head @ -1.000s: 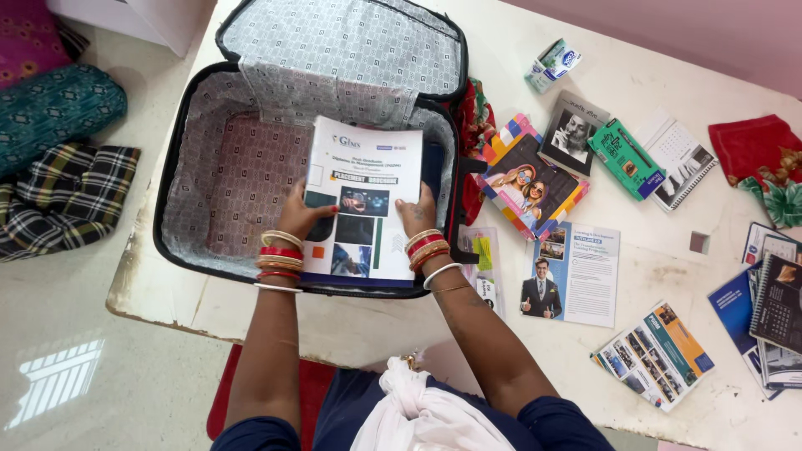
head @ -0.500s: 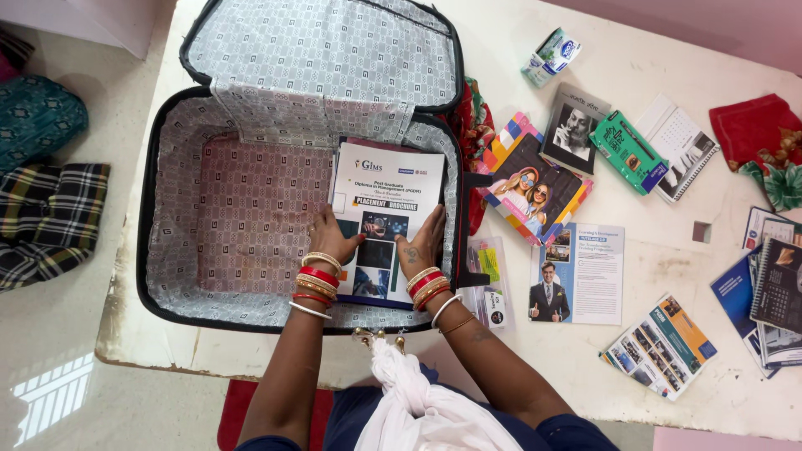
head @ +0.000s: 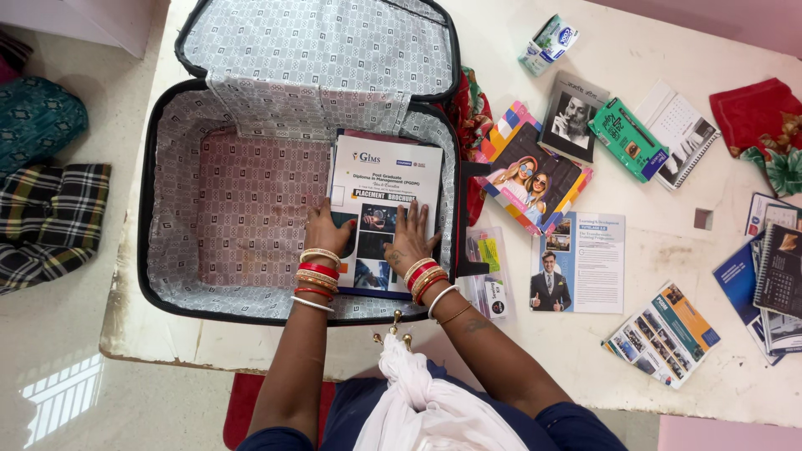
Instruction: The person folds and places red floral fabrics into a red suitcase and then packs a stack of educational brochures, a calendar, and a notebook into the same suitcase.
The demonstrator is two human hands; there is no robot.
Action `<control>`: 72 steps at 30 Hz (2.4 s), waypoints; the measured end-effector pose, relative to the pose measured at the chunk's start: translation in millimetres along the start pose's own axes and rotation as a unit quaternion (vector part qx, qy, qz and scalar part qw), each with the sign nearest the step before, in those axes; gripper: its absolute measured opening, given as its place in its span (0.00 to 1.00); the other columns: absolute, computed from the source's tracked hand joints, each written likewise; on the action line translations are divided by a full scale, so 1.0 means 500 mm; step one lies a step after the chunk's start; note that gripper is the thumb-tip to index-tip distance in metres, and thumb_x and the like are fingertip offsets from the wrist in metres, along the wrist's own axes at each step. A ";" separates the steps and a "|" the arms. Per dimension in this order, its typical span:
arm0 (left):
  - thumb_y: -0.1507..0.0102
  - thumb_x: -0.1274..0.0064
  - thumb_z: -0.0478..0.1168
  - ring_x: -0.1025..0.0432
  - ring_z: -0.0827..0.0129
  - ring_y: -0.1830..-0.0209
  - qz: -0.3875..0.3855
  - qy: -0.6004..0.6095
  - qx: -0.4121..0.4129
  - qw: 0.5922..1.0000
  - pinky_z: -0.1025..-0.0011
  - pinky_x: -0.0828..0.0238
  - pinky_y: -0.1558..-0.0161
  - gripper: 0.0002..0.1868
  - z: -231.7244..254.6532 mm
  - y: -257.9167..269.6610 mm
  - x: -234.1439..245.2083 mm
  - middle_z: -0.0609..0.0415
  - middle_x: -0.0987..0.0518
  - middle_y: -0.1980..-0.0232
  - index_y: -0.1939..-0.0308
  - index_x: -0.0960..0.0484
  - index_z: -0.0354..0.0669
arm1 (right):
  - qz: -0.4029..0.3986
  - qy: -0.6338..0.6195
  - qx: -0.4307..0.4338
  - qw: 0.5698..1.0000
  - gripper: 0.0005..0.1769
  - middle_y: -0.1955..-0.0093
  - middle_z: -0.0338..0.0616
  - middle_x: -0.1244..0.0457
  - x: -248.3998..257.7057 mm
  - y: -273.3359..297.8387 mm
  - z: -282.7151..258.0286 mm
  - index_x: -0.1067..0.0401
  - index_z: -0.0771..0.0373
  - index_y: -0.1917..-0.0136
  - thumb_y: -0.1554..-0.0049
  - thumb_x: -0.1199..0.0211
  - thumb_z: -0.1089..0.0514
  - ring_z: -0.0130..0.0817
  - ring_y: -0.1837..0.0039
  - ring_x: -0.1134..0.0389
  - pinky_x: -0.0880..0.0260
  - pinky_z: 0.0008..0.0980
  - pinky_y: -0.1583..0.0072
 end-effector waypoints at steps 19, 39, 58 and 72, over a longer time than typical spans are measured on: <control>0.52 0.35 0.72 0.79 0.41 0.16 -0.113 0.110 -0.042 0.987 0.38 0.77 0.23 0.77 -0.073 -0.090 -0.160 0.36 0.72 0.16 0.17 0.70 0.45 | 0.013 0.050 0.007 0.999 0.53 0.15 0.62 0.76 -0.007 -0.002 0.012 0.66 0.63 0.17 0.43 0.38 0.46 0.59 0.15 0.81 0.74 0.69 0.24; 0.32 0.46 0.28 0.40 0.49 0.20 0.107 0.236 -0.451 0.854 0.57 0.36 0.28 0.17 0.515 0.531 0.066 0.49 0.28 0.27 0.39 0.22 0.43 | 0.310 -0.422 0.147 0.839 0.12 0.38 0.45 0.30 0.188 0.356 0.334 0.23 0.61 0.45 0.39 0.42 0.69 0.35 0.38 0.28 0.27 0.31 0.38; 0.38 0.41 0.39 0.41 0.50 0.25 -0.153 -0.063 -0.410 0.897 0.40 0.40 0.36 0.30 0.755 0.730 -0.748 0.46 0.34 0.26 0.33 0.31 0.49 | 0.420 -0.469 -0.103 0.770 0.10 0.50 0.41 0.28 0.148 0.432 1.466 0.21 0.62 0.46 0.42 0.38 0.64 0.28 0.48 0.27 0.25 0.30 0.47; 0.37 0.46 0.36 0.23 0.49 0.45 -0.344 -0.071 -0.411 0.841 0.58 0.25 0.44 0.25 1.022 0.833 -1.070 0.50 0.24 0.32 0.35 0.28 0.49 | 0.394 -0.854 -0.187 0.282 0.27 0.42 0.56 0.36 0.068 0.314 2.003 0.38 0.75 0.33 0.42 0.35 0.61 0.46 0.45 0.28 0.21 0.49 0.43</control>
Point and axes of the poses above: each hand's wrist, its own y-axis away from the middle knuckle, its own x-axis out of the back of the hand, z = x × y, the point moved 10 cm from there along -y, towards the middle knuckle
